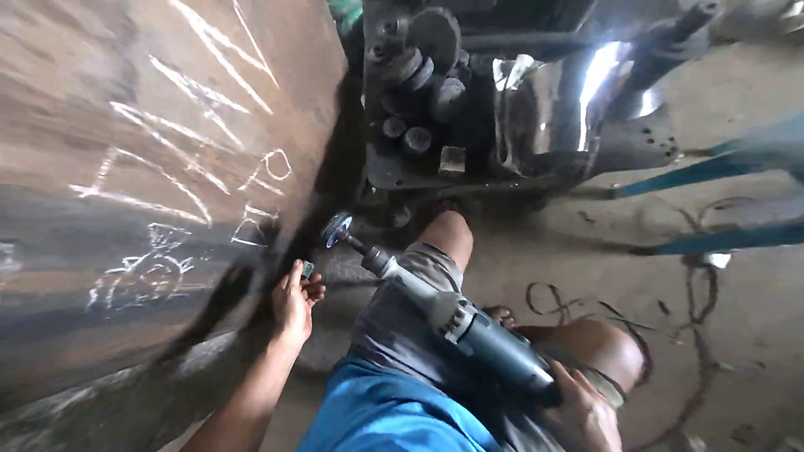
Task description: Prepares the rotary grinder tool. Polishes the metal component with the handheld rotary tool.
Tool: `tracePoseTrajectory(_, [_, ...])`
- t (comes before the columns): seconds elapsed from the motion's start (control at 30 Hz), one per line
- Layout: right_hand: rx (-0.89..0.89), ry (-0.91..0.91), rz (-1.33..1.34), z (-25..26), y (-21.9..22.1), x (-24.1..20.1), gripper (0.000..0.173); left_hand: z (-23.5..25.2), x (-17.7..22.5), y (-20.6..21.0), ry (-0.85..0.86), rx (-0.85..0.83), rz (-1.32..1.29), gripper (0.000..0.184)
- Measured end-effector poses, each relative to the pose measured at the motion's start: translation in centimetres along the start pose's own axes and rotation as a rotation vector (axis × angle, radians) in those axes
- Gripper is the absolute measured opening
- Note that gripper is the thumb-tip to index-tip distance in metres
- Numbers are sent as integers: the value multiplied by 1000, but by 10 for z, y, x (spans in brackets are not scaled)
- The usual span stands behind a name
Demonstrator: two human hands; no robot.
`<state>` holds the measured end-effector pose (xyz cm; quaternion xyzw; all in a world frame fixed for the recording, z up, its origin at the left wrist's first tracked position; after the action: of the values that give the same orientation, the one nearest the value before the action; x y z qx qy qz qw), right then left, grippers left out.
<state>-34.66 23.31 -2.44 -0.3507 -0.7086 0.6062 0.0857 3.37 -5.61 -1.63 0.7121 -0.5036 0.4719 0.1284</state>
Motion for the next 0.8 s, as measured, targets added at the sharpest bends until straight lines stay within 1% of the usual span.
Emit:
tracePoseTrajectory(0.07, [4,-4,0,0,0,0,69,1,7,3,23,-13,-24,35])
tracePoseTrajectory(0.13, [-33,22,-6,1,-1,-1,72,0,14,4,66,-47,-30,35])
tracePoseTrajectory(0.3, [-25,11,-20,1,0,0,76,-1,39,7,140,-137,25,27])
tracePoseTrajectory(0.4, [-6,5,-24,-1,2,0,75,1,47,7,156,-187,56,32])
tracePoseTrajectory(0.53, [4,1,-26,-3,6,4,74,1,45,8,129,-172,89,35])
tracePoseTrajectory(0.8, [10,-36,1,-2,6,8,68,-2,39,10,106,-136,100,35])
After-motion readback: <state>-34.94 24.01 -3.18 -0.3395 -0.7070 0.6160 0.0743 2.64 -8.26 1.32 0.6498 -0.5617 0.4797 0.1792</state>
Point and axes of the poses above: each hand's wrist, its own z-axis towards the middle knuckle, its own y-axis out of the palm, x = y × z, the point moved 2 cm from there along z, towards the middle knuckle, and after that the axes turned 14 degrees about x, right-handed, at the moved point
